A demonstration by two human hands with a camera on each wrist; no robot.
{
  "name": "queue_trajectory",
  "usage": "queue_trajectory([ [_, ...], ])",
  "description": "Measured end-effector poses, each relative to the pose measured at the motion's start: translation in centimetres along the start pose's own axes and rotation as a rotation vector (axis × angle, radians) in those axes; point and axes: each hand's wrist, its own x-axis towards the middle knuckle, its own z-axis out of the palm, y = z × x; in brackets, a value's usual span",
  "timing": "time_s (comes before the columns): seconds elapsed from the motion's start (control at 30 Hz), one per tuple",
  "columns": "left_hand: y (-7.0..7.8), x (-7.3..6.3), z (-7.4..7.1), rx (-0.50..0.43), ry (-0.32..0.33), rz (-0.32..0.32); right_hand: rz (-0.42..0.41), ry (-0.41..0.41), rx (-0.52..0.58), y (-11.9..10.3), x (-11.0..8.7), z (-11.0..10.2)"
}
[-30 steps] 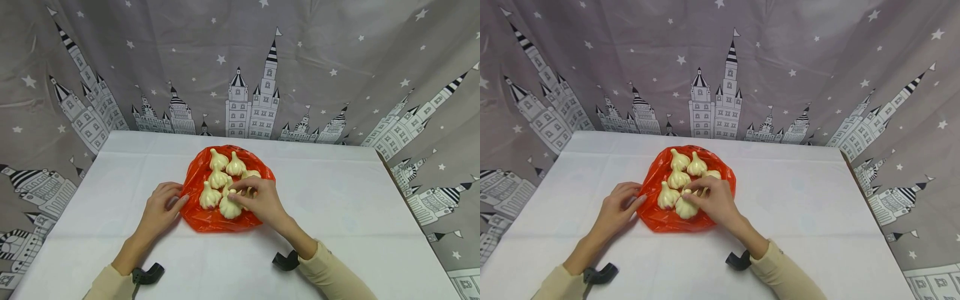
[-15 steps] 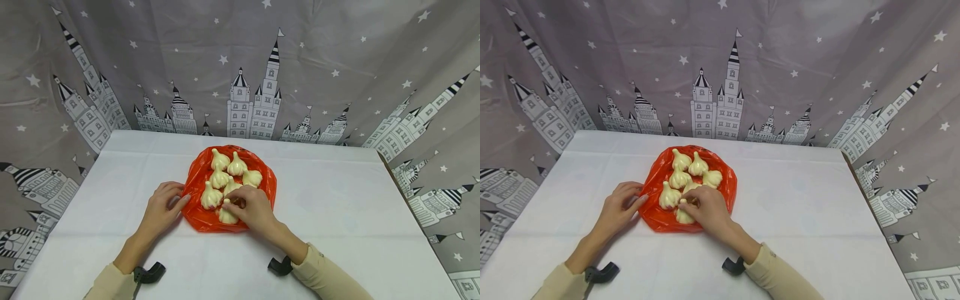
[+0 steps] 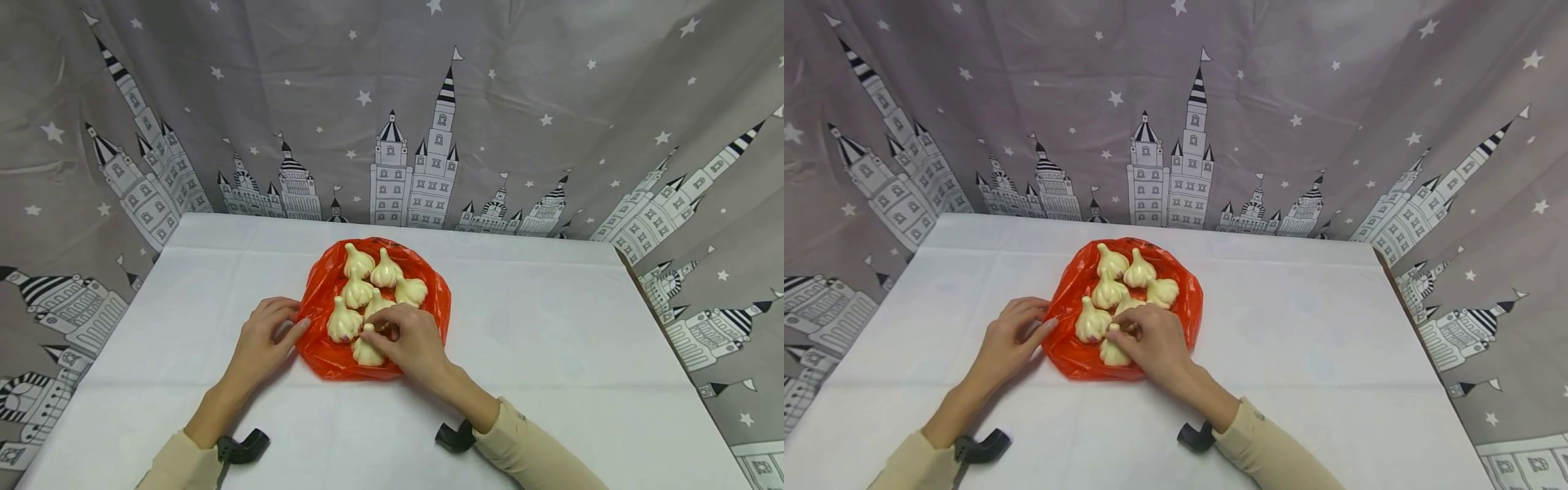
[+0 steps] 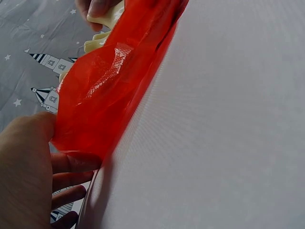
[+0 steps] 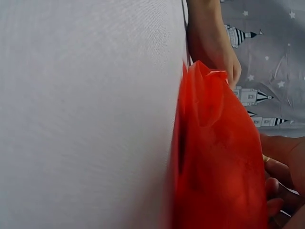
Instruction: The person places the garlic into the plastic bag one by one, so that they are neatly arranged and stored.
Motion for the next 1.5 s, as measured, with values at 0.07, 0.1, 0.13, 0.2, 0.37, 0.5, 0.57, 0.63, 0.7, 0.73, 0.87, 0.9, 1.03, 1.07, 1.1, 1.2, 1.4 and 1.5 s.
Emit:
queue_trajectory([
  [0.07,0.0,0.0,0.0,0.001,-0.001,0.000,-0.006,0.001,-0.006,0.0,0.0,0.0],
  [0.1,0.0,0.0,0.0,0.001,-0.001,0.000,-0.009,0.004,-0.008,0.0,0.1,-0.1],
  [0.13,0.0,0.0,0.0,0.001,-0.001,0.000,-0.013,0.010,-0.005,0.0,0.1,-0.1],
  [0.2,0.0,0.0,-0.1,0.004,-0.001,0.000,-0.020,0.030,0.008,0.0,0.2,-0.3],
  [0.37,0.1,0.0,-0.1,0.005,0.003,0.001,-0.034,0.100,0.069,0.1,0.5,-0.7],
  [0.5,0.1,0.0,0.1,-0.002,-0.001,-0.002,-0.032,0.149,0.094,0.4,0.6,-1.2],
  [0.57,0.2,0.0,0.0,-0.010,-0.007,-0.005,-0.027,0.185,0.086,0.6,0.7,-1.5],
  [0.63,0.2,-0.1,0.0,-0.005,-0.009,-0.011,-0.019,0.221,0.064,0.9,0.8,-1.8],
  [0.7,0.2,-0.2,-0.1,-0.003,-0.004,-0.017,-0.010,0.252,0.037,1.3,0.9,-2.0],
  [0.73,0.2,-0.3,-0.1,-0.002,-0.002,-0.020,-0.005,0.265,0.022,1.5,1.0,-2.1],
  [0.87,0.1,-0.3,-0.1,-0.002,0.000,-0.021,0.014,0.301,-0.033,2.2,0.9,-2.6],
  [0.9,0.1,-0.3,-0.1,-0.004,-0.003,-0.021,0.022,0.307,-0.043,2.4,0.8,-2.8],
  [1.03,0.1,-0.2,-0.1,0.000,-0.008,-0.020,0.070,0.302,-0.063,3.2,0.4,-3.6],
  [1.07,0.1,-0.1,-0.1,0.001,-0.008,-0.021,0.086,0.299,-0.068,3.4,0.2,-3.8],
  [1.1,0.1,-0.1,-0.1,0.001,-0.007,-0.019,0.099,0.297,-0.074,3.7,0.1,-4.1],
  [1.2,0.2,-0.1,-0.2,0.005,-0.001,-0.015,0.134,0.294,-0.093,4.8,-0.8,-5.0],
  [1.4,0.3,0.0,-0.2,0.010,0.004,-0.012,0.158,0.310,-0.179,7.8,-3.6,-7.7],
  [1.5,0.4,0.0,-0.2,0.009,0.001,-0.005,0.184,0.335,-0.225,8.9,-5.2,-9.4],
])
